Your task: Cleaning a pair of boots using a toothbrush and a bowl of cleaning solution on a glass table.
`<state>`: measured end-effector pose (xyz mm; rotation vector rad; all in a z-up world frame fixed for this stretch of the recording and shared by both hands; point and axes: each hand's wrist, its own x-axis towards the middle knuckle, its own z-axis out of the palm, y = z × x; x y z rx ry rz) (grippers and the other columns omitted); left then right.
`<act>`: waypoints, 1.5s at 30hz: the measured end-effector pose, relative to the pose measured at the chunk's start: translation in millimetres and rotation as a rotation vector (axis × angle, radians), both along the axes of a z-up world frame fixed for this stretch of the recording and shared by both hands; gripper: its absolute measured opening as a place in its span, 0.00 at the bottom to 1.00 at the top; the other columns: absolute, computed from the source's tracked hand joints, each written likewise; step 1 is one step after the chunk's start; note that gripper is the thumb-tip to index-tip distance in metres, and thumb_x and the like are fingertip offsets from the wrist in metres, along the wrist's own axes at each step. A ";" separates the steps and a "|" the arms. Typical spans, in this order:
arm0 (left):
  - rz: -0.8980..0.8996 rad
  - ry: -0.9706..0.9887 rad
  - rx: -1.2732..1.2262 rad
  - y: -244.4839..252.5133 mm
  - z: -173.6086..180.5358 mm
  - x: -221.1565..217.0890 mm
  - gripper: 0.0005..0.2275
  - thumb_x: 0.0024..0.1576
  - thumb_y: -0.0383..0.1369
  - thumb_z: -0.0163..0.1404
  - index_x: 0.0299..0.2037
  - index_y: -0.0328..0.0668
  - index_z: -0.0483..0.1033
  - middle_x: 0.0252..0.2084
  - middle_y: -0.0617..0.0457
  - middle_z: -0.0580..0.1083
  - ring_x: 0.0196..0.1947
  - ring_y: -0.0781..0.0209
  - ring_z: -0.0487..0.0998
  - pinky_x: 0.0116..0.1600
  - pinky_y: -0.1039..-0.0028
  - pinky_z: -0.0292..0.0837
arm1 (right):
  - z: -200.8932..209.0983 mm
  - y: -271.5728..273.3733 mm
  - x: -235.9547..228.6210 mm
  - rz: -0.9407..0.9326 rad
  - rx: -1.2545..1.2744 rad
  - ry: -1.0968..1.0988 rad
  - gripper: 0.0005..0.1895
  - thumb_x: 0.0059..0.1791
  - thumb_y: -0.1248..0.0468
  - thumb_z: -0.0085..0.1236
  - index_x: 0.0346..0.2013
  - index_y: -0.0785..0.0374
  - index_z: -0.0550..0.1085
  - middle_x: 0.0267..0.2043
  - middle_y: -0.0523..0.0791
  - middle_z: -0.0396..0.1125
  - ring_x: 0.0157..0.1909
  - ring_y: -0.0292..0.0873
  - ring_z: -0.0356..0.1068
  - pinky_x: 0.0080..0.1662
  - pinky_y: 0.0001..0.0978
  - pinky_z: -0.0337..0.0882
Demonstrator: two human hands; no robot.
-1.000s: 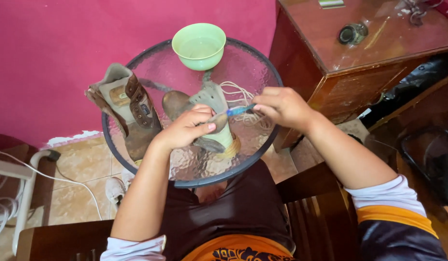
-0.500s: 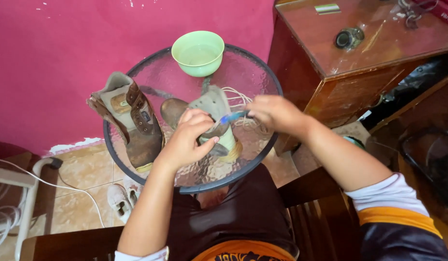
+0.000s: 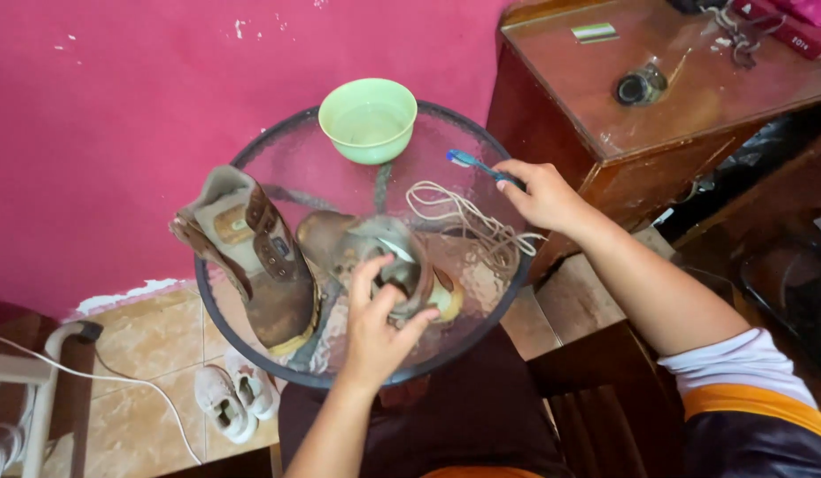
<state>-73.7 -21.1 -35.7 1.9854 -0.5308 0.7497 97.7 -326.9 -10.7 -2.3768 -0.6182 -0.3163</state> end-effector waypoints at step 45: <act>0.026 -0.335 -0.007 8.3 -30.9 12.4 0.15 0.54 0.37 0.58 0.39 0.34 0.70 0.59 0.34 0.61 0.61 0.31 0.67 0.63 0.46 0.69 | 72.4 124.4 86.1 -0.120 -0.083 0.400 0.22 0.59 0.64 0.47 0.19 0.55 0.71 0.17 0.37 0.59 0.19 0.33 0.55 0.27 0.29 0.62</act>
